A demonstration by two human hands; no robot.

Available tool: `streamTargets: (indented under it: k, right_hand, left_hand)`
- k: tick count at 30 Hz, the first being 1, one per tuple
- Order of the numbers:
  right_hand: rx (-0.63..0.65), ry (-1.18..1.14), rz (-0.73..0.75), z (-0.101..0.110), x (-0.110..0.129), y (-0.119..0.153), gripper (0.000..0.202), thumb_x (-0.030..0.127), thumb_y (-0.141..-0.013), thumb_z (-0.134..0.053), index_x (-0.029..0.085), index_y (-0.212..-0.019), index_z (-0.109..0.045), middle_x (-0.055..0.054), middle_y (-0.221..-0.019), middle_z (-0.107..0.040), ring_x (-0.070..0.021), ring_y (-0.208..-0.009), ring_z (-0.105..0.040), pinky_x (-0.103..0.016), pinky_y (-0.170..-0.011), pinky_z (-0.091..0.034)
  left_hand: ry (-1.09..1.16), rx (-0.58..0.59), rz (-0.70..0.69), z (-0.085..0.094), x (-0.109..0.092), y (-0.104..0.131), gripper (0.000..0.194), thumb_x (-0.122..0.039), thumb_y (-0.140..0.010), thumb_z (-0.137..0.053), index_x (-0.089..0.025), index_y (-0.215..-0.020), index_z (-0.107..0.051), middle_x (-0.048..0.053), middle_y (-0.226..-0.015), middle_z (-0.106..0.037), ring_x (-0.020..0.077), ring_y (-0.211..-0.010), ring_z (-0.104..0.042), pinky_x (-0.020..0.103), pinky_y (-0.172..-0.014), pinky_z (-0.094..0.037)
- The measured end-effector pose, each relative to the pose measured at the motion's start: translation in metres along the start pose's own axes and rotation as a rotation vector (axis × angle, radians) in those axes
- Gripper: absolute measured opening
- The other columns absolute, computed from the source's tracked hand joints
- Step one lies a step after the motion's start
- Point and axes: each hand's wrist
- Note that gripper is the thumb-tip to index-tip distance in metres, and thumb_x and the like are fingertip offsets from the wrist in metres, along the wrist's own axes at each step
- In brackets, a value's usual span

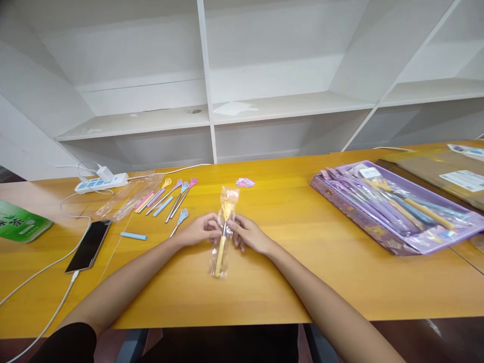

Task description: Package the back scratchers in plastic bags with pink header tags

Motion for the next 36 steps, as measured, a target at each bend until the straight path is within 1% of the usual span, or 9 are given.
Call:
streamTargets:
  k: [3, 5, 8, 11, 15, 19, 24, 27, 36]
  right_hand:
    - [-0.097, -0.047, 0.027, 0.004, -0.005, -0.006, 0.054, 0.073, -0.087, -0.067, 0.021, -0.099, -0.056, 0.004, -0.065, -0.061, -0.0117, -0.048, -0.056, -0.02, -0.037, -0.041]
    - [-0.093, -0.055, 0.052, 0.006, -0.005, -0.007, 0.052, 0.07, -0.088, -0.068, 0.02, -0.096, -0.057, 0.006, -0.06, -0.056, -0.009, -0.045, -0.05, -0.019, -0.037, -0.038]
    - [-0.035, -0.026, 0.052, 0.005, -0.002, -0.005, 0.053, 0.068, -0.087, -0.071, 0.018, -0.102, -0.061, 0.006, -0.062, -0.055, -0.0081, -0.047, -0.048, -0.021, -0.042, -0.04]
    - [0.083, 0.028, 0.032, 0.004, 0.002, -0.001, 0.053, 0.066, -0.087, -0.073, 0.016, -0.103, -0.065, 0.005, -0.065, -0.057, -0.0085, -0.052, -0.05, -0.023, -0.05, -0.043]
    - [0.187, 0.058, 0.018, 0.002, 0.006, 0.003, 0.054, 0.065, -0.087, -0.073, 0.015, -0.107, -0.069, 0.004, -0.069, -0.056, -0.0085, -0.054, -0.048, -0.025, -0.054, -0.042]
    - [0.204, 0.064, 0.004, 0.001, 0.008, 0.005, 0.054, 0.064, -0.088, -0.073, 0.017, -0.113, -0.068, 0.004, -0.071, -0.056, -0.0098, -0.056, -0.048, -0.026, -0.056, -0.043]
    - [0.246, 0.05, -0.001, -0.001, 0.009, 0.007, 0.047, 0.063, -0.088, -0.074, 0.018, -0.099, -0.063, 0.004, -0.073, -0.056, -0.0102, -0.059, -0.048, -0.027, -0.058, -0.043]
    - [0.281, 0.042, -0.008, -0.002, 0.008, 0.008, 0.044, 0.06, -0.089, -0.074, 0.019, -0.1, -0.062, 0.004, -0.075, -0.055, -0.0104, -0.061, -0.047, -0.026, -0.06, -0.043]
    - [0.308, 0.066, -0.007, -0.001, 0.001, 0.007, 0.046, 0.06, -0.09, -0.074, 0.019, -0.11, -0.067, 0.004, -0.077, -0.055, -0.0117, -0.064, -0.048, -0.026, -0.061, -0.044]
  left_hand:
    - [-0.096, 0.087, 0.037, -0.003, 0.002, 0.002, 0.043, -0.052, -0.084, -0.081, -0.017, -0.099, -0.061, 0.004, -0.086, -0.073, 0.015, -0.074, -0.068, 0.027, -0.07, -0.053]
    - [-0.079, -0.026, -0.011, -0.007, 0.002, 0.002, 0.042, -0.054, -0.089, -0.076, -0.018, -0.103, -0.059, 0.003, -0.086, -0.071, 0.0136, -0.071, -0.067, 0.026, -0.066, -0.052]
    - [-0.046, -0.194, -0.119, -0.01, 0.001, 0.0, 0.049, -0.052, -0.093, -0.072, -0.022, -0.128, -0.055, 0.006, -0.105, -0.07, 0.0132, -0.073, -0.068, 0.028, -0.069, -0.056]
    - [-0.109, -0.247, -0.206, -0.009, -0.003, -0.001, 0.054, -0.048, -0.096, -0.068, -0.024, -0.143, -0.055, 0.01, -0.122, -0.068, 0.0154, -0.086, -0.07, 0.031, -0.081, -0.058]
    - [-0.196, -0.29, -0.247, -0.009, -0.007, 0.001, 0.046, -0.046, -0.097, -0.068, -0.02, -0.135, -0.067, 0.009, -0.109, -0.072, 0.0175, -0.093, -0.067, 0.03, -0.087, -0.053]
    - [-0.157, -0.304, -0.241, -0.008, -0.005, 0.001, 0.046, -0.043, -0.094, -0.073, -0.019, -0.133, -0.068, 0.007, -0.106, -0.071, 0.0163, -0.092, -0.064, 0.028, -0.087, -0.051]
    - [-0.102, -0.309, -0.248, -0.007, -0.002, -0.002, 0.044, -0.041, -0.093, -0.073, -0.019, -0.131, -0.067, 0.007, -0.107, -0.071, 0.0171, -0.097, -0.066, 0.029, -0.092, -0.05]
    - [-0.07, -0.355, -0.239, -0.006, -0.001, -0.003, 0.037, -0.045, -0.094, -0.072, -0.018, -0.119, -0.068, 0.005, -0.098, -0.072, 0.0159, -0.09, -0.067, 0.027, -0.084, -0.051]
    - [-0.039, -0.465, -0.301, -0.009, 0.0, -0.004, 0.034, -0.049, -0.097, -0.066, -0.023, -0.093, -0.045, -0.001, -0.086, -0.067, 0.0113, -0.067, -0.061, 0.026, -0.068, -0.049]
Point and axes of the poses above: each hand's wrist, its own y-axis away from the middle knuckle, its own z-axis out of the back of the hand, x = y × z
